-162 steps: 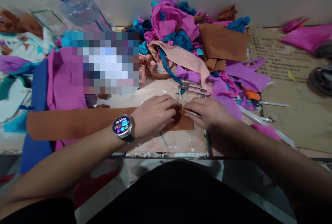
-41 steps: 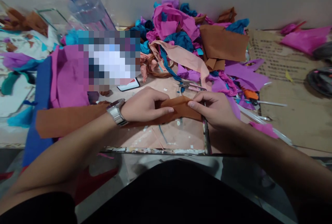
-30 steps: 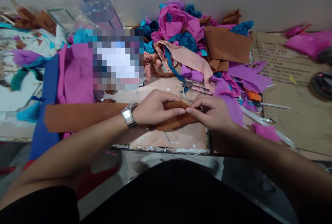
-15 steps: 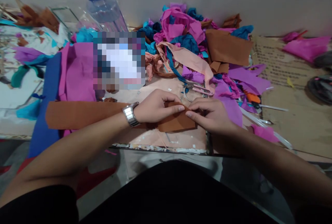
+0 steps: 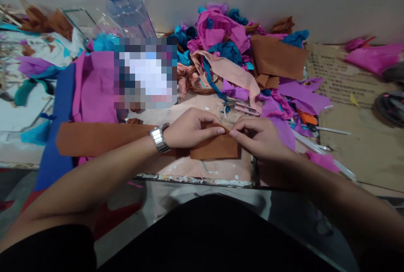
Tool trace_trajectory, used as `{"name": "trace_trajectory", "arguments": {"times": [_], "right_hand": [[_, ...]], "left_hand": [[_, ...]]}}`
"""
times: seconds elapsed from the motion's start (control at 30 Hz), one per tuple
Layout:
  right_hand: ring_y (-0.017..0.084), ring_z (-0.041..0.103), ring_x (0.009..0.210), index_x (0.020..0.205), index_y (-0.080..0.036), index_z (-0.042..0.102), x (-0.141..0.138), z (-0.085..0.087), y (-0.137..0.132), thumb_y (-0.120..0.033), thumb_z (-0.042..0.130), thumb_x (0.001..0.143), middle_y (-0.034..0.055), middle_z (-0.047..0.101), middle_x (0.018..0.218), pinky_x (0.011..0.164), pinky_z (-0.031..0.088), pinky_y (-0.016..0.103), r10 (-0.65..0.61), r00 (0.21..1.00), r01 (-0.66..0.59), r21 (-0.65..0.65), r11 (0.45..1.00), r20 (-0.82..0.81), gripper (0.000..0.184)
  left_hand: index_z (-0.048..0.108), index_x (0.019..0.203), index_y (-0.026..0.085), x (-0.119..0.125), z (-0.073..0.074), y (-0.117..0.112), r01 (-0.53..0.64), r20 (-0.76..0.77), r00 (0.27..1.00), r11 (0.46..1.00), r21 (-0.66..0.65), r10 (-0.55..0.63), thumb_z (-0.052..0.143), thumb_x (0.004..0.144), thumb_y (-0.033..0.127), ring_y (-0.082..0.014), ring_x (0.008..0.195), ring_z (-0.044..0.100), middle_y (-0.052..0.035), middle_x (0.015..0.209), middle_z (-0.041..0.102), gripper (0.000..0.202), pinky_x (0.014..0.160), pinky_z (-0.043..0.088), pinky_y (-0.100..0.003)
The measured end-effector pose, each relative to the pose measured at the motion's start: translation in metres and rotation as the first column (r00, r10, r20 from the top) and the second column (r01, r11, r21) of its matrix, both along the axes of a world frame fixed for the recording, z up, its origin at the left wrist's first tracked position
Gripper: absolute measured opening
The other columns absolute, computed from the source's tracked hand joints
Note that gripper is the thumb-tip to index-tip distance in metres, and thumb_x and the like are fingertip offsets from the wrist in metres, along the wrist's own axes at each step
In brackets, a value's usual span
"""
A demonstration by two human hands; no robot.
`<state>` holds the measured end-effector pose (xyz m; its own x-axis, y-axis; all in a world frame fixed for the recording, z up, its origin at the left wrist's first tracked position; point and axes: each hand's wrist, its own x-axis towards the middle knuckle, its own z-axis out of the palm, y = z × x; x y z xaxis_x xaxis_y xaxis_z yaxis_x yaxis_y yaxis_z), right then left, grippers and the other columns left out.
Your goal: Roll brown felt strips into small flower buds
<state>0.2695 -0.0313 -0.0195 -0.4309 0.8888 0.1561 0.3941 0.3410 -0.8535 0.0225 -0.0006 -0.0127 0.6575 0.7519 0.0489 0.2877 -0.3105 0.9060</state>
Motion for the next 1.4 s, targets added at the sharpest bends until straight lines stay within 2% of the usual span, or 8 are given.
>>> {"name": "trace_trajectory", "arguments": {"times": [0.17, 0.33, 0.47, 0.67, 0.83, 1.03, 1.13, 1.4], "right_hand": [[0.014, 0.058, 0.065, 0.080, -0.019, 0.070, 0.002, 0.001, 0.003, -0.035, 0.067, 0.096, 0.0019, 0.067, 0.075, 0.060, 0.043, 0.027, -0.041, 0.999, 0.041, -0.001, 0.999, 0.022, 0.023], [0.016, 0.061, 0.071, 0.086, -0.020, 0.071, 0.001, 0.001, 0.003, -0.040, 0.062, 0.100, 0.0027, 0.069, 0.078, 0.066, 0.048, 0.028, -0.097, 0.994, 0.094, -0.046, 0.995, -0.056, 0.026], [0.013, 0.058, 0.064, 0.094, -0.020, 0.075, -0.002, -0.004, -0.001, -0.038, 0.071, 0.094, 0.0019, 0.071, 0.079, 0.058, 0.045, 0.026, -0.089, 0.994, 0.082, -0.102, 0.991, -0.067, 0.018], [0.011, 0.056, 0.058, 0.086, -0.018, 0.074, -0.006, -0.006, -0.003, -0.035, 0.074, 0.091, 0.0011, 0.070, 0.072, 0.053, 0.042, 0.024, -0.103, 0.994, 0.100, -0.085, 0.991, -0.028, 0.017], [0.009, 0.055, 0.056, 0.086, -0.018, 0.074, -0.006, -0.007, -0.003, -0.032, 0.073, 0.091, 0.0005, 0.070, 0.071, 0.052, 0.042, 0.022, -0.111, 0.993, 0.109, -0.066, 0.992, -0.029, 0.015], [0.009, 0.054, 0.055, 0.086, -0.017, 0.075, -0.006, -0.007, -0.004, -0.031, 0.072, 0.092, -0.0006, 0.069, 0.068, 0.050, 0.041, 0.021, -0.136, 0.990, 0.135, -0.035, 0.990, -0.035, 0.015], [0.009, 0.057, 0.057, 0.092, -0.017, 0.075, -0.008, -0.008, -0.004, -0.030, 0.073, 0.091, -0.0005, 0.070, 0.071, 0.050, 0.043, 0.021, -0.126, 0.991, 0.126, 0.007, 0.992, -0.034, 0.013], [0.011, 0.065, 0.065, 0.097, -0.020, 0.079, -0.007, -0.009, -0.005, -0.023, 0.073, 0.092, 0.0012, 0.079, 0.084, 0.057, 0.048, 0.022, -0.117, 0.993, 0.116, 0.159, 0.980, -0.004, 0.009]], "left_hand": [[0.077, 0.086, 0.015, 0.001, -0.001, 0.002, -0.055, -0.007, 0.998, 0.998, -0.003, 0.055, 0.068, 0.096, 0.045, -0.0110, 0.064, 0.057, -0.0010, 0.071, 0.070, 0.034, 0.063, 0.044, -0.023], [0.079, 0.089, 0.013, 0.002, -0.004, 0.003, -0.119, 0.017, 0.993, 0.993, -0.019, 0.119, 0.070, 0.094, 0.046, -0.0118, 0.069, 0.059, -0.0030, 0.078, 0.074, 0.035, 0.066, 0.045, -0.023], [0.079, 0.089, 0.013, 0.004, -0.007, 0.001, -0.119, 0.034, 0.992, 0.991, -0.056, 0.121, 0.070, 0.094, 0.047, -0.0114, 0.069, 0.059, -0.0033, 0.079, 0.075, 0.035, 0.065, 0.044, -0.022], [0.079, 0.094, 0.013, 0.007, -0.009, 0.000, -0.164, 0.139, 0.975, 0.984, -0.067, 0.172, 0.071, 0.095, 0.042, -0.0116, 0.074, 0.062, -0.0050, 0.085, 0.076, 0.030, 0.071, 0.048, -0.022], [0.077, 0.091, 0.012, 0.008, -0.010, 0.001, -0.199, 0.180, 0.961, 0.977, -0.074, 0.209, 0.073, 0.094, 0.044, -0.0114, 0.070, 0.061, -0.0057, 0.081, 0.074, 0.033, 0.066, 0.048, -0.022], [0.080, 0.094, 0.013, 0.005, -0.009, 0.001, -0.118, 0.060, 0.991, 0.990, -0.074, 0.123, 0.079, 0.088, 0.046, -0.0139, 0.076, 0.065, -0.0061, 0.086, 0.078, 0.033, 0.069, 0.049, -0.023], [0.080, 0.089, 0.012, 0.004, -0.008, 0.000, -0.107, -0.014, 0.994, 0.989, -0.098, 0.106, 0.074, 0.091, 0.049, -0.0122, 0.067, 0.059, -0.0040, 0.075, 0.074, 0.037, 0.060, 0.043, -0.022], [0.079, 0.091, 0.011, 0.004, -0.010, 0.002, -0.026, -0.019, 1.000, 0.975, -0.220, 0.023, 0.068, 0.094, 0.049, -0.0090, 0.061, 0.045, 0.0008, 0.067, 0.061, 0.040, 0.057, 0.035, -0.022]]}}
